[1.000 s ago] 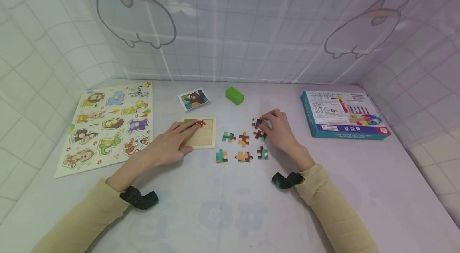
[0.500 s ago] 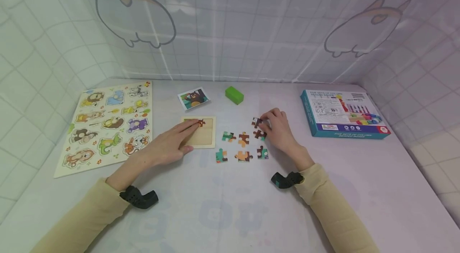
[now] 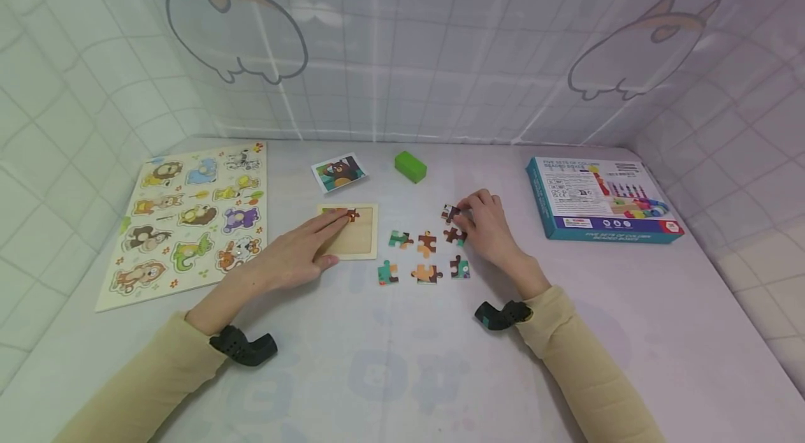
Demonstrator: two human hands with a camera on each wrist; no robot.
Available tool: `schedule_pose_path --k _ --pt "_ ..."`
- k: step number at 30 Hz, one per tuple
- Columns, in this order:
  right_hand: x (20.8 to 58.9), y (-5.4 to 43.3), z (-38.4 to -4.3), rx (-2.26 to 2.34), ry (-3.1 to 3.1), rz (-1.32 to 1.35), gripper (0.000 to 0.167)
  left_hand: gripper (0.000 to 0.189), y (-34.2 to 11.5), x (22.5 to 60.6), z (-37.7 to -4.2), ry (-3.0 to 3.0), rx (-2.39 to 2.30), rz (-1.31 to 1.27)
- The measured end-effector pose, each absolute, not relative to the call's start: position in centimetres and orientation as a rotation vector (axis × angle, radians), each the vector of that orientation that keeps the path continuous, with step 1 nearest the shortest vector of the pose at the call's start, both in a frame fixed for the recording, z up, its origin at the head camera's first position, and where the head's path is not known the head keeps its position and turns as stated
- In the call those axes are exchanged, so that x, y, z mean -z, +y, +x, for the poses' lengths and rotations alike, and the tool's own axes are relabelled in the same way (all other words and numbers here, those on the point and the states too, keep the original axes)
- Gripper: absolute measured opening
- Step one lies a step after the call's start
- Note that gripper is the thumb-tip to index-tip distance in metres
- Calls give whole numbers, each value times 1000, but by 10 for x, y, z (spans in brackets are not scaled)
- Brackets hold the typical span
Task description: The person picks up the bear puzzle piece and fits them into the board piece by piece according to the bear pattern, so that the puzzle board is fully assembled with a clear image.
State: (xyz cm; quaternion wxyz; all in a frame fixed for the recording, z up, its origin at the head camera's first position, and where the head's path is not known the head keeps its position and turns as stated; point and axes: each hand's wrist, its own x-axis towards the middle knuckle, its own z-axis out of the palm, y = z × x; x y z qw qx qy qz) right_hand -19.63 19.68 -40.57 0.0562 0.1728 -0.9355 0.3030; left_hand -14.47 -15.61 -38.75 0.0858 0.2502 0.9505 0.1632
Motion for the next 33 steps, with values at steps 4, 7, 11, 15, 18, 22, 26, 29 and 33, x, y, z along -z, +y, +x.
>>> schedule_pose_path --k 4,7,11,15,18,22,26,29,33 --pt "404 197 -196 -926 -2834 532 21 72 -156 387 -145 2836 -487 751" --pt "403 198 -195 -918 -2833 538 22 71 -156 387 -145 2837 -489 755" --pt "399 194 -191 -904 -2808 581 21 71 -155 389 -144 2828 -487 757" --pt "391 182 -185 -905 -2763 671 22 70 -156 390 -144 2829 -483 750" --pt "385 171 -182 -920 -2743 708 24 70 -157 390 -144 2833 -486 752" --pt "381 158 -179 -922 -2735 733 24 71 -157 389 -144 2829 -500 762" --pt "380 145 -179 -922 -2736 772 23 71 -157 388 -144 2824 -502 767" --pt "379 135 -178 -928 -2737 803 23 71 -157 388 -144 2823 -499 770" --pt "379 120 -178 -923 -2737 849 23 71 -157 388 -144 2817 -504 772"
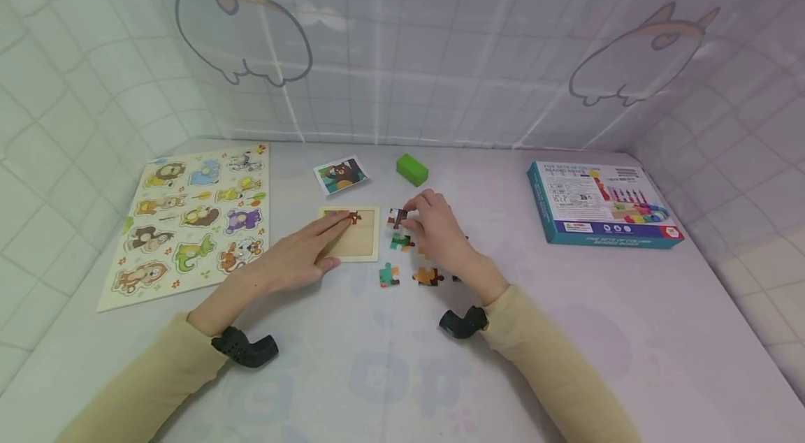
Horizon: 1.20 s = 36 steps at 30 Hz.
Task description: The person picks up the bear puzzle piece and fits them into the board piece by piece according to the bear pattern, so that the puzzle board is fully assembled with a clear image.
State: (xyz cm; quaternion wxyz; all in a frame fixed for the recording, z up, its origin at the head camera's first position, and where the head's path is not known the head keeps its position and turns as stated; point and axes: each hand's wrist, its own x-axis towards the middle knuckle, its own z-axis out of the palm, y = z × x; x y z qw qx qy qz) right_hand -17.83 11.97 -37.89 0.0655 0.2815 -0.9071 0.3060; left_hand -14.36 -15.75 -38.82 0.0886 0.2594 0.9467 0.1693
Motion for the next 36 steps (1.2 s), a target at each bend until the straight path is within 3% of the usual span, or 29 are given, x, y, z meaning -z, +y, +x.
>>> schedule_pose_path --k 22,36 --pt "385 68 -193 -896 -2723 944 19 69 -158 390 -142 2817 -482 768" --pt "394 64 -200 -889 -2777 924 19 68 -159 390 -144 2825 -470 786"
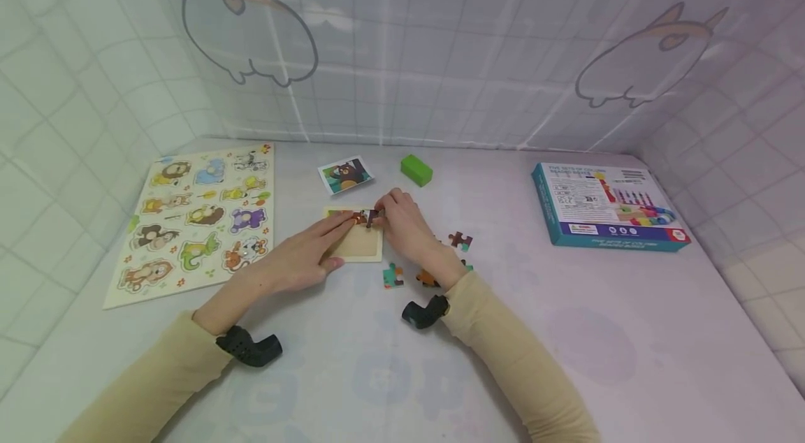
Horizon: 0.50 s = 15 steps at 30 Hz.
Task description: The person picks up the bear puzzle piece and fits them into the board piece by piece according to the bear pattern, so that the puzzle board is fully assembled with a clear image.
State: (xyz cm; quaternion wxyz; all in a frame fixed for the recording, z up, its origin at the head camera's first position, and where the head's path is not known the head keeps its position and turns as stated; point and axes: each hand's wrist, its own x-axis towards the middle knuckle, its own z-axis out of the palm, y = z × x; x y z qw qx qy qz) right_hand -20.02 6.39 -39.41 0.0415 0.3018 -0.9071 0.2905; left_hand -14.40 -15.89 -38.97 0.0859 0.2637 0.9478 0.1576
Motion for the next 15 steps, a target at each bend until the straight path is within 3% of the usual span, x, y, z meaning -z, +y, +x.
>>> schedule_pose_path --k 15 --pt "399 62 -201 -808 -2785 914 19 65 -155 387 -143 2835 -513 807"
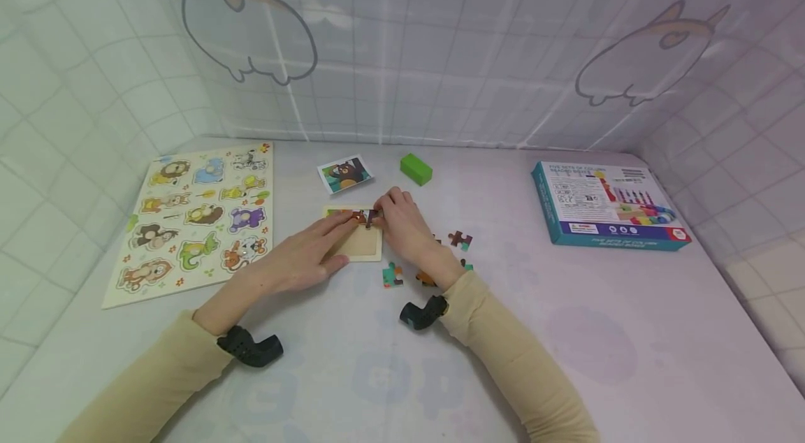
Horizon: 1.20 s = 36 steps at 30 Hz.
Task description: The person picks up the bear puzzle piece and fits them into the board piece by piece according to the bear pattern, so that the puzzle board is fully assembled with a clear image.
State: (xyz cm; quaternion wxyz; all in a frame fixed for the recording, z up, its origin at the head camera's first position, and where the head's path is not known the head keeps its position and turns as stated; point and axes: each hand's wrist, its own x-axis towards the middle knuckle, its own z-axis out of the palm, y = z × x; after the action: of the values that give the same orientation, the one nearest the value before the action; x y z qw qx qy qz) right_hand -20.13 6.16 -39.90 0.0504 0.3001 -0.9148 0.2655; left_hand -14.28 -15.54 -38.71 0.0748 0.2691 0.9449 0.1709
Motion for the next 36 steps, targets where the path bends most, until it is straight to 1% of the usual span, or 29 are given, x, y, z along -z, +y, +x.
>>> schedule_pose_path --k 19,25,28,36 --pt "401 61 -202 -808 -2736 907 15 68 -149 393 -145 2924 -374 852" --pt "400 60 -202 -803 -2766 891 15 72 -146 392 -144 2902 -337 823" --pt "399 60 -201 -796 -2788 879 15 72 -144 390 -144 2900 -347 809" --pt "398 60 -201 -778 -2809 864 17 73 -144 388 -142 2915 -325 866"
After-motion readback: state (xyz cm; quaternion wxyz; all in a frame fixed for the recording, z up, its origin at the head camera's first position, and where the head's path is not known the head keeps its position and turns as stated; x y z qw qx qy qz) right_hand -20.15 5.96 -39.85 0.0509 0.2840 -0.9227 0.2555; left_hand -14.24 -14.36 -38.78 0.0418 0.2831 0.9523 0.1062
